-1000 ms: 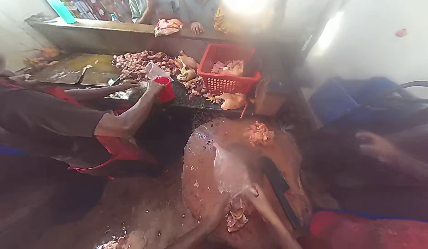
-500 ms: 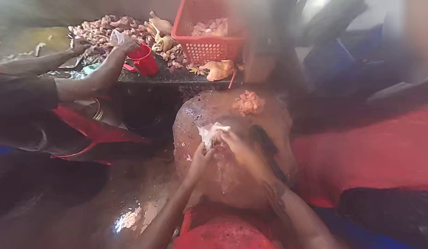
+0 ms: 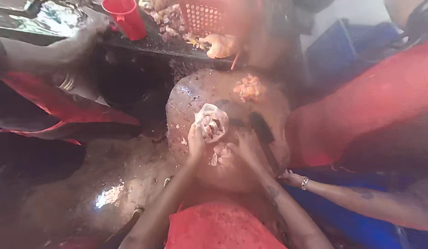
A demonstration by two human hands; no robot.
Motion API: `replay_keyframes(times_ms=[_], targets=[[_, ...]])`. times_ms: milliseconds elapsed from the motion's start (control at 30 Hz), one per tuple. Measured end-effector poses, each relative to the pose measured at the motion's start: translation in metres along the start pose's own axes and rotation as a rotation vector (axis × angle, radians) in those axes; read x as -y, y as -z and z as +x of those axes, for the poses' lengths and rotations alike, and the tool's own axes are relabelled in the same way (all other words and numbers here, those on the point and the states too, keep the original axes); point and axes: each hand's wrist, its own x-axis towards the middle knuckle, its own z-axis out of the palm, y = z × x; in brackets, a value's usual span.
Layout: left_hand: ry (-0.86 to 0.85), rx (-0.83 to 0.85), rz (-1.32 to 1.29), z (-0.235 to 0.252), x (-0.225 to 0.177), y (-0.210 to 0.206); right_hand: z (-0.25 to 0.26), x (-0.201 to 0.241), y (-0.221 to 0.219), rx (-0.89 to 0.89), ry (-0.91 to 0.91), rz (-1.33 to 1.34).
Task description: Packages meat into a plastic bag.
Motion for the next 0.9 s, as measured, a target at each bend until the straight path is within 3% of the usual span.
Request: replay_keyframes(times_ms=[100, 200, 367, 467, 667, 800, 900], targets=[[0.022, 0.017, -0.246, -0.020, -0.045, -0.010, -0.006, 0.033, -0.018, 0.227, 0.133, -0.006], [-0.023, 0.097, -0.270, -0.033, -0.077, 0.002, -0.025, 0.056, -0.035, 0.307, 0.274, -0.101], [0.025, 0.028, -0.034, -0.022, -0.055, 0.045, -0.020, 0.059, -0.046, 0.328, 0.295, -0.111], [0.030, 0.039, -0.039, -0.018, -0.048, 0.044, -0.021, 0.059, -0.037, 0.354, 0.326, -0.136], [-0.024, 0.099, -0.275, -0.039, -0.095, 0.034, -0.030, 0.063, -0.035, 0.417, 0.405, -0.226], [0.017, 0.039, -0.230, -0.032, -0.085, 0.055, -0.015, 0.039, -0.036, 0.322, 0.359, 0.052], [0.058, 0.026, -0.133, -0.033, -0.062, 0.075, 0.005, 0.017, -0.015, 0.312, 0.295, 0.596]])
